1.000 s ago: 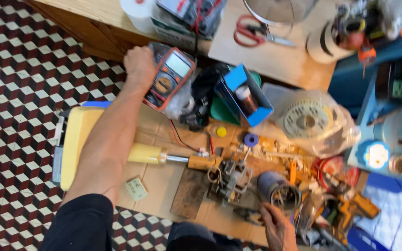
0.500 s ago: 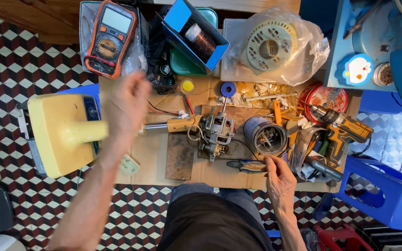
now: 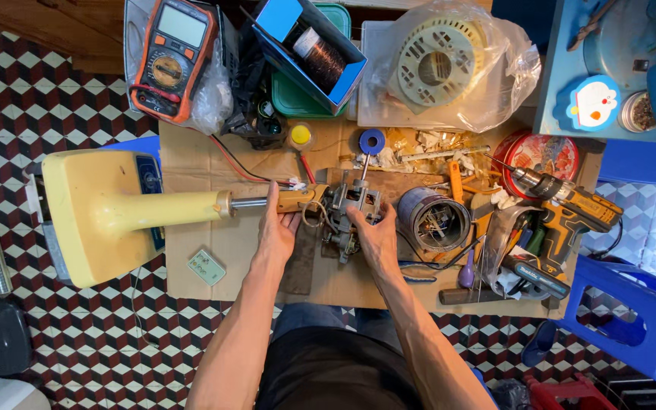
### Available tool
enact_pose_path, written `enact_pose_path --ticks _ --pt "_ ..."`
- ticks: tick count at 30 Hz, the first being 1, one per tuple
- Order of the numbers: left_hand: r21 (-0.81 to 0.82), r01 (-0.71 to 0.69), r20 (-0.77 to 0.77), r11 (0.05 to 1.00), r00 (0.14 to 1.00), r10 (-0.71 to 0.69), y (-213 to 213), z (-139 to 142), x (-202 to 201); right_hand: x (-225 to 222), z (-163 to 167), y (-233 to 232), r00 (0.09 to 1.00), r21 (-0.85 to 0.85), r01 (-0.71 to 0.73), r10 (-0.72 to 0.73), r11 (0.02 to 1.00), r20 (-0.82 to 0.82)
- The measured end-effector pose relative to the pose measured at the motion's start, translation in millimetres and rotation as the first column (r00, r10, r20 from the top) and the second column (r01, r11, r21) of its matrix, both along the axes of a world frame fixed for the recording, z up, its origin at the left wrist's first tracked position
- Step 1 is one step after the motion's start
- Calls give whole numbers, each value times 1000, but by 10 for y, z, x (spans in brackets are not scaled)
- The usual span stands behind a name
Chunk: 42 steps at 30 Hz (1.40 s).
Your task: The person disassembles a small electrical motor, removes the rotor, and uses a cordless drill to work on the stator. They then reassemble the motor components and use pliers to adjust internal parts.
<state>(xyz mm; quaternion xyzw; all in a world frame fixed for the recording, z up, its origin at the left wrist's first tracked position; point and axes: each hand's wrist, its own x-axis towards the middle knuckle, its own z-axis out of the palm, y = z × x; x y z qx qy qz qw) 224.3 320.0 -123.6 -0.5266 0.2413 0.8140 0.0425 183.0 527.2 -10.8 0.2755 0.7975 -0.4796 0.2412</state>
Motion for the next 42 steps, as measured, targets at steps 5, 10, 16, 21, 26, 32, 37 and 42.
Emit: enact_pose_path --ticks 5,10,16,21,26,32,37,42 --pt "6 -48 15 999 999 48 89 -268 -139 -109 -125 -54 1000 -68 26 -27 997 -4" --pt "-82 -48 4 995 999 48 111 -246 -8 -82 24 -28 992 26 -97 99 995 -76" --pt "-121 -28 6 992 1000 29 36 23 333 185 488 -28 982 42 -165 168 985 -84" --pt "21 -30 -24 999 999 31 70 39 319 178 730 -17 967 -28 -188 180 982 -178" --pt "-92 62 -11 994 998 -63 36 382 218 203 849 -65 974 59 -202 207 978 -92" --pt "-125 51 51 991 998 -45 -14 743 37 163 936 -46 951 48 -223 228 974 -210" --pt "-70 45 4 997 999 -45 89 716 105 105 1017 104 966 -71 -235 225 969 -127" --pt "-53 -15 -95 999 995 9 129 791 153 54 1136 217 968 14 -251 251 968 0"
